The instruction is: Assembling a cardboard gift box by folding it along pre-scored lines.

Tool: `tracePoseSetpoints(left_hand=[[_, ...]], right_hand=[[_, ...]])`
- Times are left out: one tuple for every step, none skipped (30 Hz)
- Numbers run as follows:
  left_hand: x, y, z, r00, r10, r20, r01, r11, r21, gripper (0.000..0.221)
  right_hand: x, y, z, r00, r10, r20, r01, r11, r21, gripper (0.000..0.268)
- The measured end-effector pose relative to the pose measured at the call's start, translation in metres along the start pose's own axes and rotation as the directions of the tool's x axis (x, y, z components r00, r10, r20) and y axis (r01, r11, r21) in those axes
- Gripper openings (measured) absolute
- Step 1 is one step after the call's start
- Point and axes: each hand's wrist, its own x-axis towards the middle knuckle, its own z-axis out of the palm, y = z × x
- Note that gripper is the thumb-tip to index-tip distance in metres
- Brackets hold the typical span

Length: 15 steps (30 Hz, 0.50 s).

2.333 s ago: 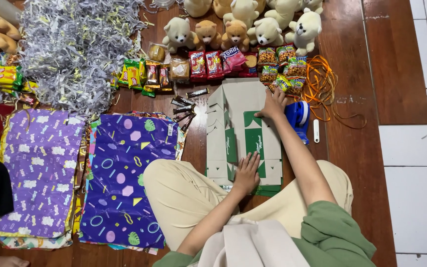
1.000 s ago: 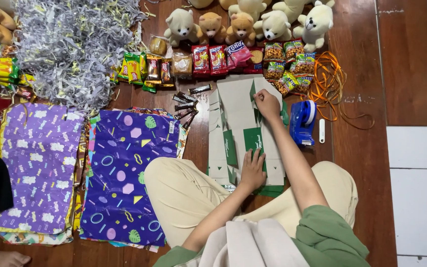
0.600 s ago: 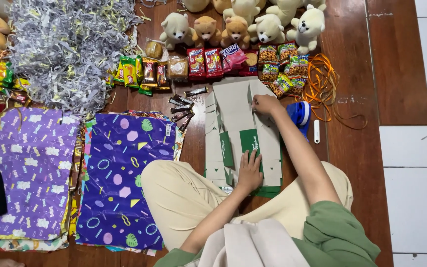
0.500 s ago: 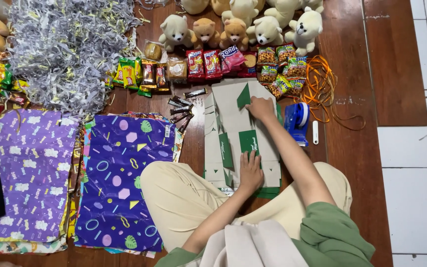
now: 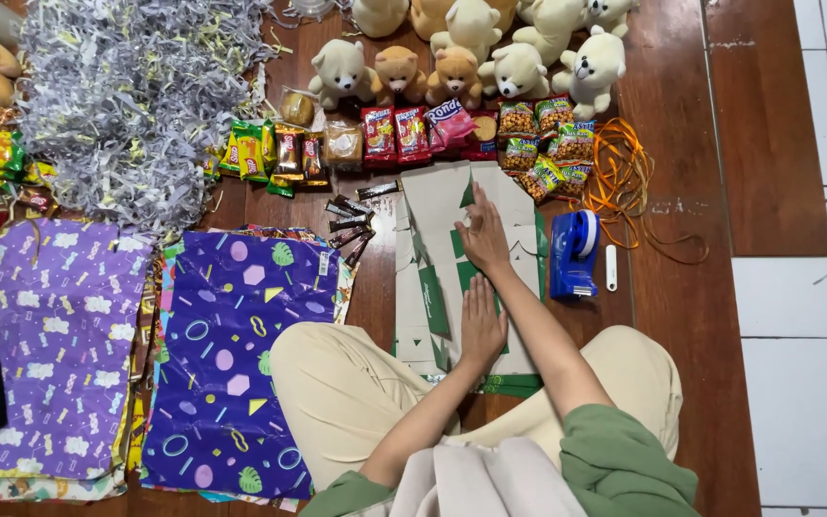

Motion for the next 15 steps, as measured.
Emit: tracePoseSetpoints(left_hand=[[0.001,-0.002,0.003,1.0,0.004,-0.001,-0.004,1.0,-0.001,0.063],[0.0,-0.003,0.006,1.0,0.012,0.007,-0.013,1.0,0.015,0.065],[0.0,-0.005,0.008,1.0,0.021,0.016,-0.021,0.999,0.032,0.066],[0.0,-0.007,0.01,1.0,0.024,0.014,-0.025,0.999,0.033,0.066],[0.0,-0.008,0.012,0.999,0.054,-0.007,-0.054,0.998,0.034,0.066],[-0.004,-0.009,0.013,0.997,0.076,-0.023,-0.075,0.997,0.035,0.065],[-0.005,-0.009,0.016,0.997,0.072,-0.019,-0.071,0.997,0.036,0.065],[-0.007,-0.009,0.019,0.996,0.088,0.015,-0.089,0.996,0.029,0.066],[-0.009,-0.009,0.022,0.993,0.104,0.049,-0.106,0.994,0.022,0.066],[-0.009,-0.009,0.023,0.993,0.107,0.048,-0.108,0.994,0.022,0.066],[-0.008,-0.008,0.024,0.994,0.099,0.039,-0.099,0.995,0.004,0.068],[-0.011,-0.007,0.025,0.995,0.091,0.034,-0.091,0.996,-0.014,0.069],[-0.011,-0.008,0.029,0.995,0.093,0.037,-0.093,0.996,-0.014,0.069],[-0.009,-0.009,0.034,0.996,0.092,0.003,-0.092,0.996,-0.018,0.069],[-0.008,-0.01,0.038,0.995,0.091,-0.032,-0.092,0.996,-0.021,0.068]], right_hand=[[-0.001,0.003,0.003,1.0,0.001,-0.002,-0.001,1.0,-0.003,0.037],[-0.004,0.006,0.006,0.999,0.031,0.036,-0.032,0.999,0.034,0.033],[-0.006,0.008,0.01,0.995,0.06,0.075,-0.065,0.995,0.07,0.029],[-0.008,0.012,0.012,0.996,0.061,0.071,-0.066,0.995,0.069,0.029],[-0.009,0.016,0.014,0.996,0.088,0.032,-0.092,0.988,0.121,0.026],[-0.015,0.017,0.016,0.993,0.117,0.003,-0.116,0.977,0.177,0.024],[-0.016,0.022,0.016,0.993,0.118,0.007,-0.117,0.977,0.18,0.024],[-0.019,0.026,0.017,0.983,0.183,-0.015,-0.176,0.962,0.21,0.022],[-0.022,0.03,0.018,0.968,0.249,-0.035,-0.234,0.942,0.24,0.021],[-0.017,0.031,0.013,0.968,0.249,-0.037,-0.233,0.943,0.239,0.021],[-0.012,0.032,0.009,0.957,0.291,0.004,-0.286,0.937,0.202,0.026],[-0.01,0.032,0.005,0.94,0.337,0.046,-0.34,0.926,0.162,0.033],[-0.008,0.036,0.01,0.939,0.34,0.046,-0.343,0.925,0.162,0.033],[-0.005,0.04,0.016,0.944,0.329,0.023,-0.33,0.94,0.083,0.028],[-0.001,0.045,0.021,0.949,0.315,0.002,-0.315,0.949,0.003,0.023]])
